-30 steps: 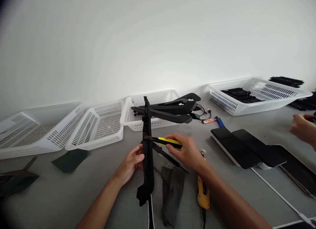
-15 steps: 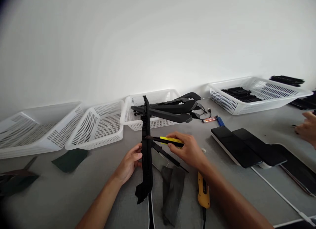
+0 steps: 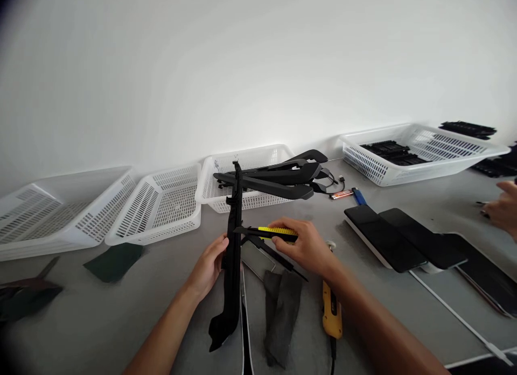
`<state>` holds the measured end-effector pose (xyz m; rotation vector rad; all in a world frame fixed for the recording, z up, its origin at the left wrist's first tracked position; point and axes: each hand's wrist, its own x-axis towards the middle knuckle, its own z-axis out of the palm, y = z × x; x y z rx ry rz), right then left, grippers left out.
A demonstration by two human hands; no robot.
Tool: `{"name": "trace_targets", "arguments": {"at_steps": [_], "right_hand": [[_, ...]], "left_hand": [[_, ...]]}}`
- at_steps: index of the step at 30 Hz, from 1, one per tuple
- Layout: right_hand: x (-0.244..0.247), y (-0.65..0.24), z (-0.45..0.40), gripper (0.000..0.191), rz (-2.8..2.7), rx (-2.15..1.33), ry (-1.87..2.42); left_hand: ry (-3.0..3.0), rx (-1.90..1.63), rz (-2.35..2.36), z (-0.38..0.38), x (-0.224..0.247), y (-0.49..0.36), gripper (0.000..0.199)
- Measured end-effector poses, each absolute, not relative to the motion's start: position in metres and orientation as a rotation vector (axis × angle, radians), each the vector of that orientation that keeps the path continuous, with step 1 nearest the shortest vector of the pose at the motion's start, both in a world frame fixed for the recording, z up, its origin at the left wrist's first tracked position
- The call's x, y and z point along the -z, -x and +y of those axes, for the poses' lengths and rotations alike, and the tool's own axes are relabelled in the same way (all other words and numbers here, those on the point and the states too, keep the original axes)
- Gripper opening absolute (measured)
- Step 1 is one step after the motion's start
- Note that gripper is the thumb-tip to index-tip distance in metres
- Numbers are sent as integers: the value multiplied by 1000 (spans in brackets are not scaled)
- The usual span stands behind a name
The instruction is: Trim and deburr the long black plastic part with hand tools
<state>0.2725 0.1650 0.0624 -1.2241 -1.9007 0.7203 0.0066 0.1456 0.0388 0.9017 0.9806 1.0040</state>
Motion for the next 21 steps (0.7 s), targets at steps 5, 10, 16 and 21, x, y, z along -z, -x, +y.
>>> {"name": "trace_targets", "arguments": {"at_steps": [5, 10, 16, 21], "right_hand": [[-63, -272, 164, 22, -1869, -698, 1246], [-61, -269, 164, 22, -1891, -742, 1219], [-61, -268, 163, 23, -1883, -757, 1203], [-61, -269, 162, 23, -1846, -733, 1232]], "left_hand": [[-917, -1035, 1030, 146, -40, -8, 46], [-1002, -1030, 1048, 144, -41, -8, 44], [-1028, -1018, 1100, 145, -38, -8, 48], [-1016, -1063, 1077, 145, -38, -8, 39]]}}
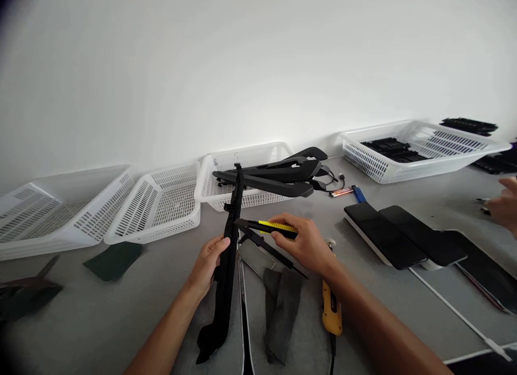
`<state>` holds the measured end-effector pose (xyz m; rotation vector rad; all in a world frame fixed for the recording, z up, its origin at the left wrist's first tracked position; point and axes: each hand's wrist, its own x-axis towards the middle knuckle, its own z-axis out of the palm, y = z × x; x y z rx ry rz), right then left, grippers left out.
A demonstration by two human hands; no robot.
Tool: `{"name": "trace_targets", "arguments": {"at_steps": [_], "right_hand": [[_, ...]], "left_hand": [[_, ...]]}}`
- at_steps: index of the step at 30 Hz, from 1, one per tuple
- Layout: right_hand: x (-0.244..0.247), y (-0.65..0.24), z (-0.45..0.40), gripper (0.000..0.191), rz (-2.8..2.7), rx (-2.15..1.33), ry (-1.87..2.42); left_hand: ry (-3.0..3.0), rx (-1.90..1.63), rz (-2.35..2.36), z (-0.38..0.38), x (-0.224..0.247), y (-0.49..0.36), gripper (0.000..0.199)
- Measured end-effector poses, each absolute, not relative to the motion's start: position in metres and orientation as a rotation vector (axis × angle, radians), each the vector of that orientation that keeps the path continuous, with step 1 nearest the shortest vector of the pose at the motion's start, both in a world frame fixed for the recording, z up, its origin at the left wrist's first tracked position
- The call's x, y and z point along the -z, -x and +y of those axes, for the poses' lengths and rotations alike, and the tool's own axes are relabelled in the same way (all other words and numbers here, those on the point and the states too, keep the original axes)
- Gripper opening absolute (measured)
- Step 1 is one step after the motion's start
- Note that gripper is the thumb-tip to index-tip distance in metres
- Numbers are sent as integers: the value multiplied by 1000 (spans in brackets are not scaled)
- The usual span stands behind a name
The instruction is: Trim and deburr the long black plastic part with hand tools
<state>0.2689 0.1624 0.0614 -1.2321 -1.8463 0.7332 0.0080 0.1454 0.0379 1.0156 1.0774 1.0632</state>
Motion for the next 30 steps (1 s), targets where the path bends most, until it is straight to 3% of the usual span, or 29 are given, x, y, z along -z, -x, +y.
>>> {"name": "trace_targets", "arguments": {"at_steps": [9, 19, 30], "right_hand": [[-61, -269, 162, 22, -1863, -728, 1235], [-60, -263, 160, 23, -1849, -748, 1237], [-59, -265, 158, 22, -1904, -695, 1195]], "left_hand": [[-1011, -1066, 1087, 144, -36, -6, 32], [-995, -1051, 1010, 147, -33, -7, 42], [-1061, -1062, 1068, 148, -33, -7, 40]]}}
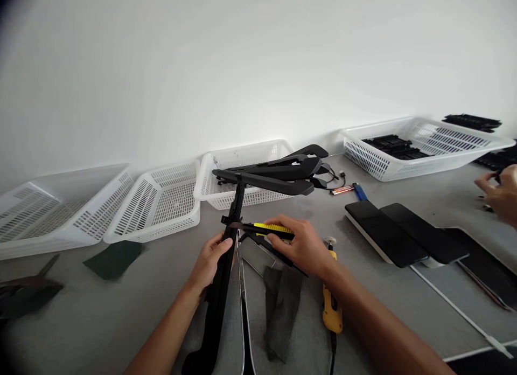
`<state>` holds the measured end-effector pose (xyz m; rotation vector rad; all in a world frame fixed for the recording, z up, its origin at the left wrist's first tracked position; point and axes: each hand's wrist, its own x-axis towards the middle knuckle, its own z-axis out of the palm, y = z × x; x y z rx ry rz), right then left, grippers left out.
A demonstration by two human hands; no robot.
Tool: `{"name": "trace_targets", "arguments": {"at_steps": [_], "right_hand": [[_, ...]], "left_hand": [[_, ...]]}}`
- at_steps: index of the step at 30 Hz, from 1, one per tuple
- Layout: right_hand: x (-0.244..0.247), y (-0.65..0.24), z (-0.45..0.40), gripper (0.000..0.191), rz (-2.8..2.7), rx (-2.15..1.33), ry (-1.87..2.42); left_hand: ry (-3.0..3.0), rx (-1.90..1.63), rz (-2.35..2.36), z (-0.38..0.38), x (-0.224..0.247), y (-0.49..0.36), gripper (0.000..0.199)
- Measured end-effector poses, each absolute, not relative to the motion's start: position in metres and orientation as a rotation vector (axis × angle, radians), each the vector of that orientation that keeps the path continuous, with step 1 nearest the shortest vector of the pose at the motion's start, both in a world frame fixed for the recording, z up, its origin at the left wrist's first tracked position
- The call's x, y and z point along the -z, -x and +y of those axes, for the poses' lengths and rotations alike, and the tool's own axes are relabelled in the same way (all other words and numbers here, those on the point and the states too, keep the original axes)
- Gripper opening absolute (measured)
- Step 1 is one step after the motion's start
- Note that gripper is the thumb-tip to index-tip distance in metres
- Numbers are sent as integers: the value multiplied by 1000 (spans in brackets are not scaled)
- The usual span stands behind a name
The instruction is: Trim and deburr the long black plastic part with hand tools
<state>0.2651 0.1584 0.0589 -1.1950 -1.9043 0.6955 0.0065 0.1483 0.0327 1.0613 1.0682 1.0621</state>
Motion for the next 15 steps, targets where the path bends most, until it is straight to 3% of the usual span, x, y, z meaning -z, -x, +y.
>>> {"name": "trace_targets", "arguments": {"at_steps": [15], "right_hand": [[-57, -265, 159, 23, -1893, -653, 1184]], "left_hand": [[-1030, -1071, 1061, 145, -39, -8, 38]]}}
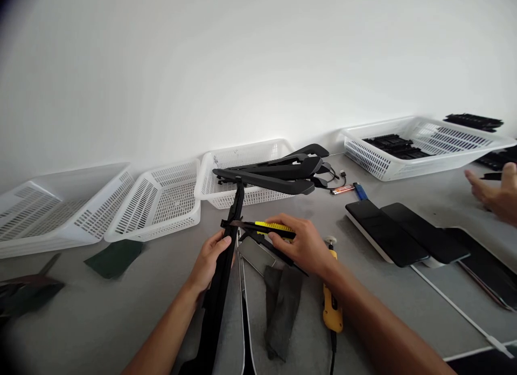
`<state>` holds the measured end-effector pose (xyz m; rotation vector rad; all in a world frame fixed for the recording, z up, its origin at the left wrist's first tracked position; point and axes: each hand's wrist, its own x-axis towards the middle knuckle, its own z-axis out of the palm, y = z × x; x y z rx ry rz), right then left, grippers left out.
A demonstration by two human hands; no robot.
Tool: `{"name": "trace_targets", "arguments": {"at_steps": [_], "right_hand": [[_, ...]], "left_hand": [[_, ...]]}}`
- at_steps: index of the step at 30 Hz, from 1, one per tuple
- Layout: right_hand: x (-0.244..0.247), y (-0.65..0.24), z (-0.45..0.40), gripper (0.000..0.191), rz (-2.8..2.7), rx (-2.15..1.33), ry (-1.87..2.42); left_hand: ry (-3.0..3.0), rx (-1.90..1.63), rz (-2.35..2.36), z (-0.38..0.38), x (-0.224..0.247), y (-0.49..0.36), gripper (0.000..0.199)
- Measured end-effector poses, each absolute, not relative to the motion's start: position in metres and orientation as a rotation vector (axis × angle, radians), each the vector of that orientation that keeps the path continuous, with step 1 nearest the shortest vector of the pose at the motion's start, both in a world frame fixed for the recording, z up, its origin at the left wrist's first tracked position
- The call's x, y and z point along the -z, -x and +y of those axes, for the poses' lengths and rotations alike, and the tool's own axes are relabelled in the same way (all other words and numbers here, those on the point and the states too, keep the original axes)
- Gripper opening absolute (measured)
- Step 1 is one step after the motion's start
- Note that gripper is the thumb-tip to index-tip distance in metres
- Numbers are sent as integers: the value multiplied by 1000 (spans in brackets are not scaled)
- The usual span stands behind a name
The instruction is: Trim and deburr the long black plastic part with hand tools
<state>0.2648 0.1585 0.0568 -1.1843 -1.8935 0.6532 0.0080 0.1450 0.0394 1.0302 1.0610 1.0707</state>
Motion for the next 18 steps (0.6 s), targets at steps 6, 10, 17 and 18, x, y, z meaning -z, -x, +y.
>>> {"name": "trace_targets", "arguments": {"at_steps": [6, 10, 17, 18], "right_hand": [[-57, -265, 159, 22, -1915, -639, 1172], [-57, -265, 158, 22, -1885, -606, 1174], [-59, -257, 152, 19, -1912, -632, 1076], [-59, -256, 152, 19, -1916, -646, 1070]], "left_hand": [[-1017, -1074, 1089, 143, -42, -9, 38], [-1007, -1081, 1087, 143, -41, -9, 38], [-1027, -1052, 1028, 145, -37, -9, 38], [-1035, -1046, 1024, 145, -37, -9, 38]]}}
